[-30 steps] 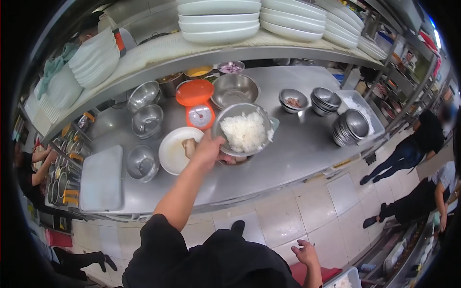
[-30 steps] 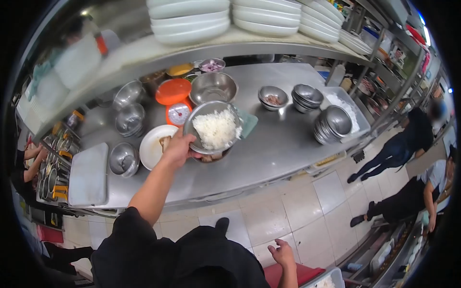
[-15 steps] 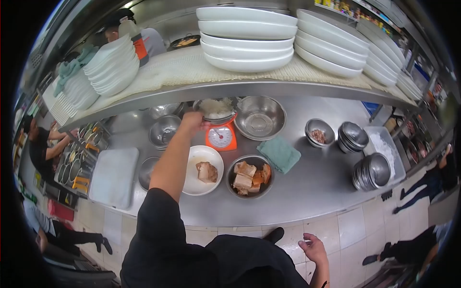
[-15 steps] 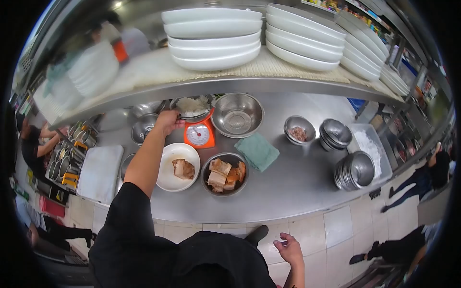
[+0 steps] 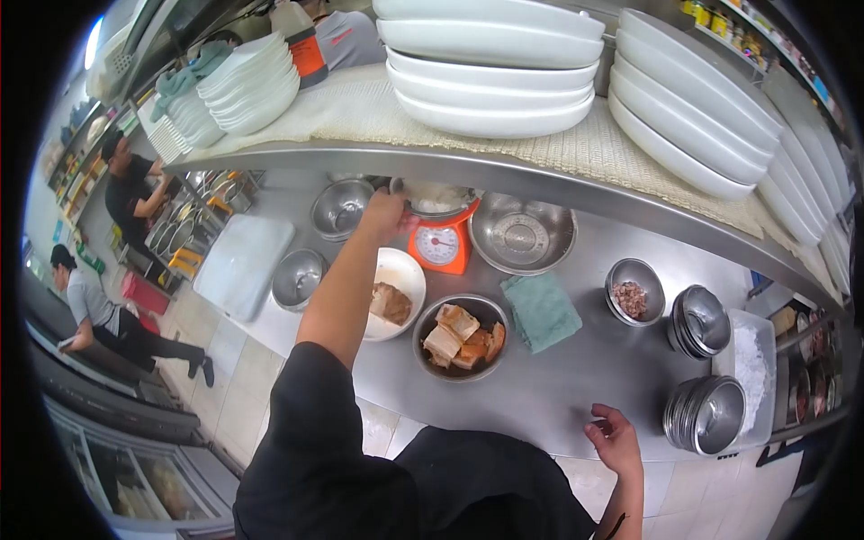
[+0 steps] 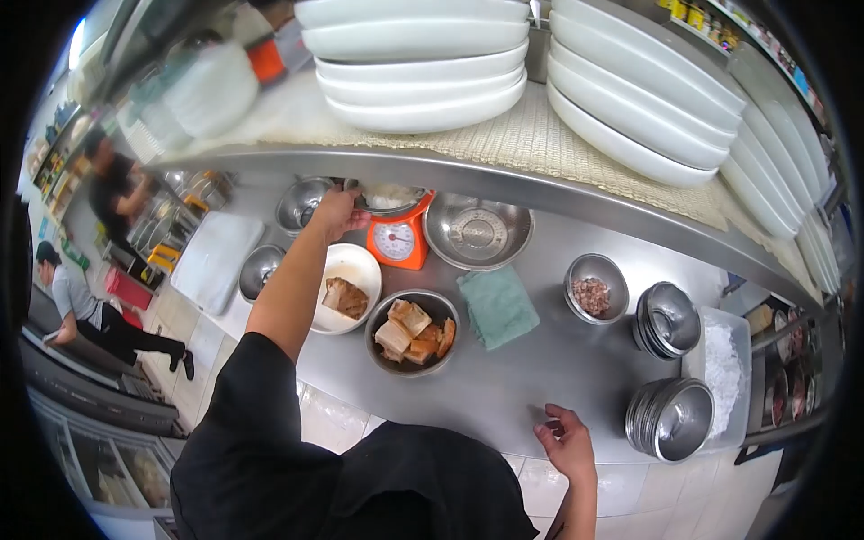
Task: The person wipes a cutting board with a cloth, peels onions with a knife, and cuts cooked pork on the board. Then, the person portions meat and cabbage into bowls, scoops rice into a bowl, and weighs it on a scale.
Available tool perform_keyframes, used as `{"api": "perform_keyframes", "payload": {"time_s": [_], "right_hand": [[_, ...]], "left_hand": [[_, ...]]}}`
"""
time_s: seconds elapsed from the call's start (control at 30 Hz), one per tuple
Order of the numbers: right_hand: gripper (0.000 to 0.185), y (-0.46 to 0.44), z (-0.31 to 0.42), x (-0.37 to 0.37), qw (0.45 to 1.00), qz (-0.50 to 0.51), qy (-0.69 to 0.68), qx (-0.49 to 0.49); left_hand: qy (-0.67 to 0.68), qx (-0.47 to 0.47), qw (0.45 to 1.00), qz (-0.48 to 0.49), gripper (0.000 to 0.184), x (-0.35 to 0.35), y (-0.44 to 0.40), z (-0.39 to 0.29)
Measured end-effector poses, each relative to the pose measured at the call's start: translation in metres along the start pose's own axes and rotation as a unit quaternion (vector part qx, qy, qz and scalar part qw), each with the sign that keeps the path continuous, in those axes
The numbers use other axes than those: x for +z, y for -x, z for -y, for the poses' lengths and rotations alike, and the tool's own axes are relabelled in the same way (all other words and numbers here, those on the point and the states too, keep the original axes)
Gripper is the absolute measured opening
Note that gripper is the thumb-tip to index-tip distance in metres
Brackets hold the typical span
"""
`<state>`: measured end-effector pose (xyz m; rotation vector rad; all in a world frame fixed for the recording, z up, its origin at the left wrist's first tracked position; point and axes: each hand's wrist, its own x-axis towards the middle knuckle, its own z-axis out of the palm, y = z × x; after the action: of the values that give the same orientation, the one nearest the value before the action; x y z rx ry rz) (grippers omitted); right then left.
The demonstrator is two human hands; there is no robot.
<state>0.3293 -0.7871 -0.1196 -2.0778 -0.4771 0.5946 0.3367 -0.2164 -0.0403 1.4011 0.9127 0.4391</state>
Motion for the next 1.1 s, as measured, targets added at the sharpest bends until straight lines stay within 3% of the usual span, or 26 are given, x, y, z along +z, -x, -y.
{"api": "perform_keyframes", "payload": {"time_s": [0.17,0.3,0.37,0.47,0.63,0.73,0.8,0.87,0.97,1.1], "right_hand": [[0.040,-0.046,-0.008,-0.020,0.999,0.031,-0.031,-0.012],[0.049,-0.091,-0.037,-0.011,0.986,-0.029,-0.163,0.005],[0.056,-0.108,-0.029,-0.005,0.955,-0.060,-0.281,0.075],[0.064,-0.133,-0.021,0.002,0.890,-0.106,-0.427,0.122],[0.054,-0.183,-0.014,-0.009,0.774,-0.162,-0.597,0.136],[0.042,-0.211,-0.020,-0.016,0.744,-0.157,-0.636,0.130],[0.034,-0.231,-0.021,-0.023,0.726,-0.163,-0.653,0.142],[0.029,-0.248,-0.022,-0.030,0.716,-0.171,-0.661,0.144],[0.027,-0.280,-0.026,-0.047,0.712,-0.191,-0.664,0.126],[0.027,-0.309,-0.032,-0.067,0.694,-0.240,-0.670,0.114]], "left_hand": [[-0.012,-0.010,1.000,-0.016,0.046,-0.006,0.007,0.003],[-0.056,-0.013,0.996,-0.063,0.046,0.000,0.023,-0.008],[-0.080,-0.020,0.996,-0.042,0.048,-0.001,0.021,-0.010],[-0.026,0.087,0.994,-0.066,0.037,0.001,-0.004,0.012],[-0.044,0.150,0.982,0.102,0.025,0.049,-0.016,-0.001],[0.088,0.097,0.980,0.150,0.022,0.133,0.037,-0.013],[0.192,0.053,0.952,0.231,0.024,0.183,0.031,0.006],[0.207,0.023,0.948,0.239,0.026,0.244,0.033,0.022],[0.359,-0.020,0.908,0.214,0.030,0.335,0.021,0.060],[0.469,-0.091,0.852,0.215,0.039,0.404,0.011,0.091]]}}
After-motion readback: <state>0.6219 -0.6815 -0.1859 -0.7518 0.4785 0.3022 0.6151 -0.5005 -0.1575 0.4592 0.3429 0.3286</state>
